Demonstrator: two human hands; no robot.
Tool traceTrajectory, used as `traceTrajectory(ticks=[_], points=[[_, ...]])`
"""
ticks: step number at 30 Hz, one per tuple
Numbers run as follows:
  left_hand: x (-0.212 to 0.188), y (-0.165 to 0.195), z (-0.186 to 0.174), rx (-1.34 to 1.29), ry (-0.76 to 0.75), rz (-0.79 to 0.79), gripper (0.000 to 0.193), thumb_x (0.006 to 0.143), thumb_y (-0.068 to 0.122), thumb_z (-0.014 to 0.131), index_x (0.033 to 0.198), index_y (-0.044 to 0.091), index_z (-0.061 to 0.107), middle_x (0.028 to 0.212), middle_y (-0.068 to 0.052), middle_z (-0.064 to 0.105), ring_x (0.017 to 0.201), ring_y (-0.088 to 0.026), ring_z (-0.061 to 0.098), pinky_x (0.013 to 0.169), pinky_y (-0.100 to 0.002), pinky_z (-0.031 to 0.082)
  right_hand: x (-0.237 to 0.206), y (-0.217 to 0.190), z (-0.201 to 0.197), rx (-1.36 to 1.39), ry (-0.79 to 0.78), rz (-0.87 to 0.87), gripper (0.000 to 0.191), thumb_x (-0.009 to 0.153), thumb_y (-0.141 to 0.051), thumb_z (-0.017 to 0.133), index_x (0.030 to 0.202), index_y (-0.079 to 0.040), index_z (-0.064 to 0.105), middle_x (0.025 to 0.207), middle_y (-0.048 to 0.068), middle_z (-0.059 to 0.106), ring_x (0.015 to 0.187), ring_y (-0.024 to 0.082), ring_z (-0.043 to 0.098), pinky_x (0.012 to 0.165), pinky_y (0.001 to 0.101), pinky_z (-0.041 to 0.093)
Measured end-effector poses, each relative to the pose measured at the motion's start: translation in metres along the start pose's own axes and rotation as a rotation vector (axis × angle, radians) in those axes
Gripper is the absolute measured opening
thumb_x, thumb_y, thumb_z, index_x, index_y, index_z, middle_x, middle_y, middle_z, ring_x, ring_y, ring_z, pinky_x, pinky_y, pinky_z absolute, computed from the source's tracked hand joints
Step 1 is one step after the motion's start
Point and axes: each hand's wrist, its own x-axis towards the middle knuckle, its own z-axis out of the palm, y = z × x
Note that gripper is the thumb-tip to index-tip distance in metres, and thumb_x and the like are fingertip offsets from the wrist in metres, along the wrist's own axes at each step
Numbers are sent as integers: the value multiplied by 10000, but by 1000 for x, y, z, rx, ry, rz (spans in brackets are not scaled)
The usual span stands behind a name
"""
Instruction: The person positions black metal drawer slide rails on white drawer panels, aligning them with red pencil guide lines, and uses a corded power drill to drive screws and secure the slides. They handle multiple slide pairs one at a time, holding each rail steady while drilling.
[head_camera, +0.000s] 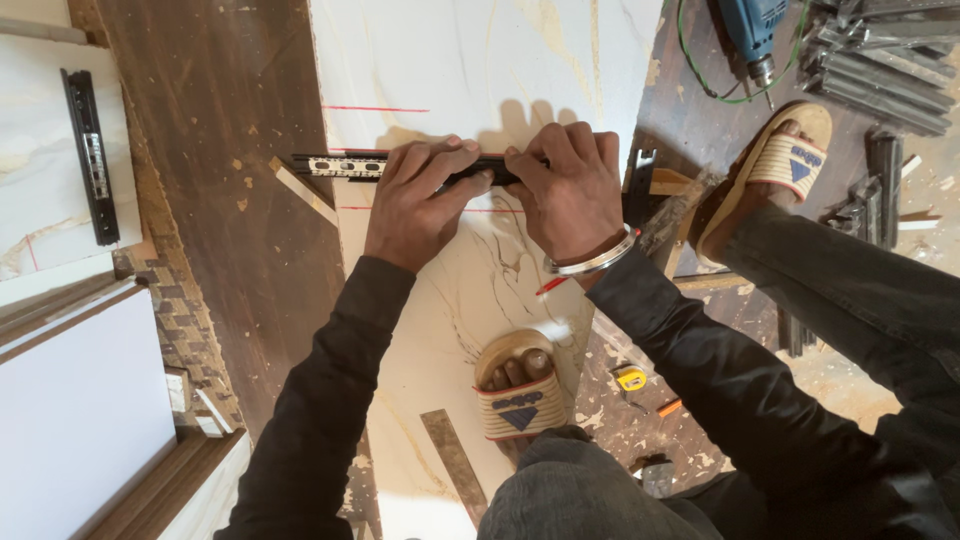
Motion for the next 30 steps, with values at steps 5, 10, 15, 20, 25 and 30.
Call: traceTrajectory(ticks=[5, 10, 15, 20, 25, 30], points=[[-3, 1, 0, -12, 39, -1, 157, 909, 25, 768, 1046, 100, 789, 1221, -47, 707, 1195, -261, 637, 988, -425, 486, -3, 5, -1, 54, -16, -32, 325, 798, -138, 875, 1102, -95, 770, 1037, 45, 619, 1038, 260, 558, 905, 432, 397], [1, 5, 2, -20, 77, 5, 115, 939, 45, 785, 1033, 110, 787, 1186, -42, 712, 1161, -254, 649, 981, -418, 495, -16, 40, -15, 202, 49, 25, 482, 790, -189, 905, 1221, -55, 736, 1055, 92, 697, 1059, 289, 604, 973, 459, 452], [1, 9, 2, -6, 77, 22, 82, 944, 40, 794, 990, 108, 784, 1171, -39, 718, 1129, -252, 653, 932, -415, 484, -44, 109, -47, 48, 63, 68, 352, 936, -77, 783, 1273, -19, 703, 1009, 105, 706, 1056, 316, 621, 1042, 481, 489], [-2, 12, 0, 15, 59, 47, 84, 957, 47, 800, 1004, 113, 775, 1194, -47, 720, 1156, -269, 652, 953, -417, 480, -86, 163, -50, -19, -95, 196, 229, 1034, -208, 797, 1154, -26, 726, 960, 101, 719, 901, 301, 668, 860, 456, 550], [-2, 16, 5, 0, 51, 45, 119, 951, 42, 837, 1020, 121, 782, 1203, -46, 720, 1164, -264, 653, 973, -418, 465, -130, 202, -31, -157, -652, 586, 285, 979, -372, 726, 1009, -100, 806, 877, 135, 755, 750, 333, 696, 722, 475, 584], [-5, 17, 8, 42, 41, 49, 129, 961, 38, 856, 1026, 127, 791, 1210, -30, 723, 1175, -257, 658, 987, -410, 452, -181, 188, 9, -135, -843, 640, 518, 945, -621, 650, 921, -134, 823, 816, 115, 742, 726, 320, 724, 714, 486, 599]])
